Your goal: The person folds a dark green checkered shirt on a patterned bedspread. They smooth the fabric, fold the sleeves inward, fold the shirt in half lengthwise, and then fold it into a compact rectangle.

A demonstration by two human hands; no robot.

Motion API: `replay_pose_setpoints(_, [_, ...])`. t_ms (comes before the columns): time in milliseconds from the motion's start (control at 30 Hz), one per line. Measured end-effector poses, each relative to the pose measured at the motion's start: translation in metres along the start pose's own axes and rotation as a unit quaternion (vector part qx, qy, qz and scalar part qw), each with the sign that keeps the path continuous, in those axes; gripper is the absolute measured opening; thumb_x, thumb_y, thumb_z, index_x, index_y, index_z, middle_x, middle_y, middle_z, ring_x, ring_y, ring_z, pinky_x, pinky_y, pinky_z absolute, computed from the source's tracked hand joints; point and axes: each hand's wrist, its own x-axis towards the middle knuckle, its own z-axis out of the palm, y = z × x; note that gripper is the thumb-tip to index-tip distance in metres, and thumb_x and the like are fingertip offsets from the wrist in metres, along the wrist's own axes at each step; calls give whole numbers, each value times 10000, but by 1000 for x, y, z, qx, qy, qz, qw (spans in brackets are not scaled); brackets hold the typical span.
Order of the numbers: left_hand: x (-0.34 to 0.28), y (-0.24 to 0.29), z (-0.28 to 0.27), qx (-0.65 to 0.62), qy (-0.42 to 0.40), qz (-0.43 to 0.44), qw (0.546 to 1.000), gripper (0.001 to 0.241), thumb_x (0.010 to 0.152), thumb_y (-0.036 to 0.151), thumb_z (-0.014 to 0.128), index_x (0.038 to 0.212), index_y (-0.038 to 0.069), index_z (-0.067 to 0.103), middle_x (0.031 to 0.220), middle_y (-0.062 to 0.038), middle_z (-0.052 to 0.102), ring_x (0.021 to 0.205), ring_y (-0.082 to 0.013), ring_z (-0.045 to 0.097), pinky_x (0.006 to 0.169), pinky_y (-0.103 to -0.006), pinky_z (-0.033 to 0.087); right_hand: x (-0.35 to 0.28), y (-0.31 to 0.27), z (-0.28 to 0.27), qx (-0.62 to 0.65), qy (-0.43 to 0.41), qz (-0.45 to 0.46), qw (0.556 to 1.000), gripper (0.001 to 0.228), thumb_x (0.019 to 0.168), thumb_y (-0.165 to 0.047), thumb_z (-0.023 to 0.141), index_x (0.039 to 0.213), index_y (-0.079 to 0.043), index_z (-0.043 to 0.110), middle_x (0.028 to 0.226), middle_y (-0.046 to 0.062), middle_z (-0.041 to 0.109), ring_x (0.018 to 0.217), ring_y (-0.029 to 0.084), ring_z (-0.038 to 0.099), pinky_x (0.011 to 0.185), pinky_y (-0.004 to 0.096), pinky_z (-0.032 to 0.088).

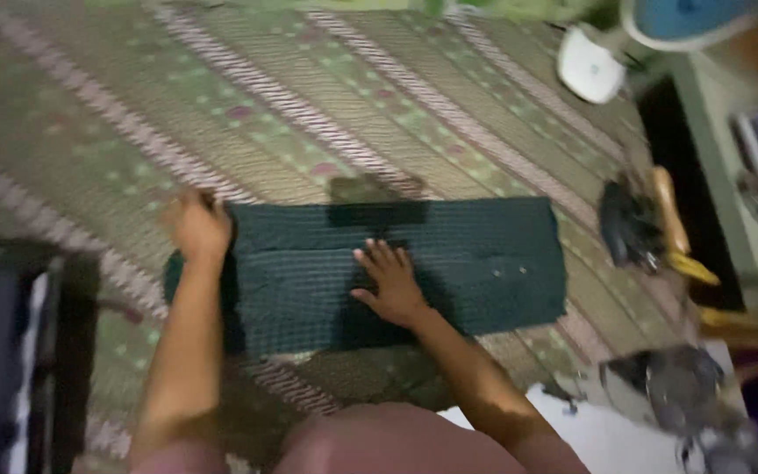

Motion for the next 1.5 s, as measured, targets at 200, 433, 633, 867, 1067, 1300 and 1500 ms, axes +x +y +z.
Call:
replay_pose_setpoints(200, [-117, 106, -23, 52, 81, 339, 936, 374, 885, 273, 813, 1148, 22, 726, 1105, -258, 661, 1107, -466, 640, 927, -582, 491, -13, 31, -10, 153, 112, 52, 980, 638, 1027, -526, 541, 1591, -258, 414, 1618, 128, 422, 1507, 359, 365, 1206, 574, 266])
replay_pose_setpoints(433, [-104, 73, 23, 190, -52, 286, 938, 471, 1024, 541, 617, 1171, 116, 755, 1128, -171, 729, 1126, -387, 685, 933, -539, 515, -17, 186, -30, 157, 208, 265, 928, 559, 1000, -375, 633, 1508, -163, 538, 1508, 184, 549, 1409, 377, 502, 1151, 540, 412])
replay_pose_setpoints(633, [-36, 36, 21, 230, 18, 277, 933, 489, 1015, 432, 591, 1420, 166, 650, 1462, -185, 636, 1327, -422, 541, 1051, -635, 320, -38, 359, -12, 103, 289, 352, 884, 680, 880, -261, 716, 1491, -64, 493, 1540, 214, 487, 1415, 399, 458, 1150, 437, 387])
replay_pose_setpoints(867, [34, 0, -14, 253, -174, 221, 926, 511, 949, 507, 635, 1370, 230, 720, 1223, -112, 777, 982, -379, 759, 829, -473, 593, -18, 408, -50, 54, 194, 316, 927, 515, 741, -286, 842, 1207, -104, 722, 1174, 127, 722, 1051, 377, 669, 908, 453, 533])
replay_pose_setpoints(1067, [25, -16, 10, 353, -7, 232, 906, 588, 987, 616, 559, 1345, 162, 672, 1282, -200, 728, 1107, -476, 674, 935, -612, 477, 4, 362, -68, -27, 243, 418, 875, 272, 897, -304, 556, 1079, -281, 757, 1156, 65, 686, 1105, 323, 583, 961, 541, 355])
replay_pose_setpoints(1300, [-114, 164, 66, 138, -9, 465, 875, 319, 915, 32, 599, 1195, 2, 750, 1163, -264, 735, 1200, -420, 663, 1117, -528, 435, 55, 216, 26, 163, 256, -23, 953, 496, 876, -505, 745, 1030, -34, 734, 1046, 244, 713, 1037, 420, 659, 981, 514, 499])
replay_pose_setpoints(1500, [-134, 159, 69, 137, -158, 480, 852, 631, 989, 483, 553, 1573, 276, 436, 1669, -55, 379, 1498, -321, 388, 1178, -701, 259, 26, 233, -89, -166, 125, -266, 941, 570, 953, -570, 589, 1477, -370, 485, 1424, 59, 555, 1201, 315, 590, 884, 469, 469])
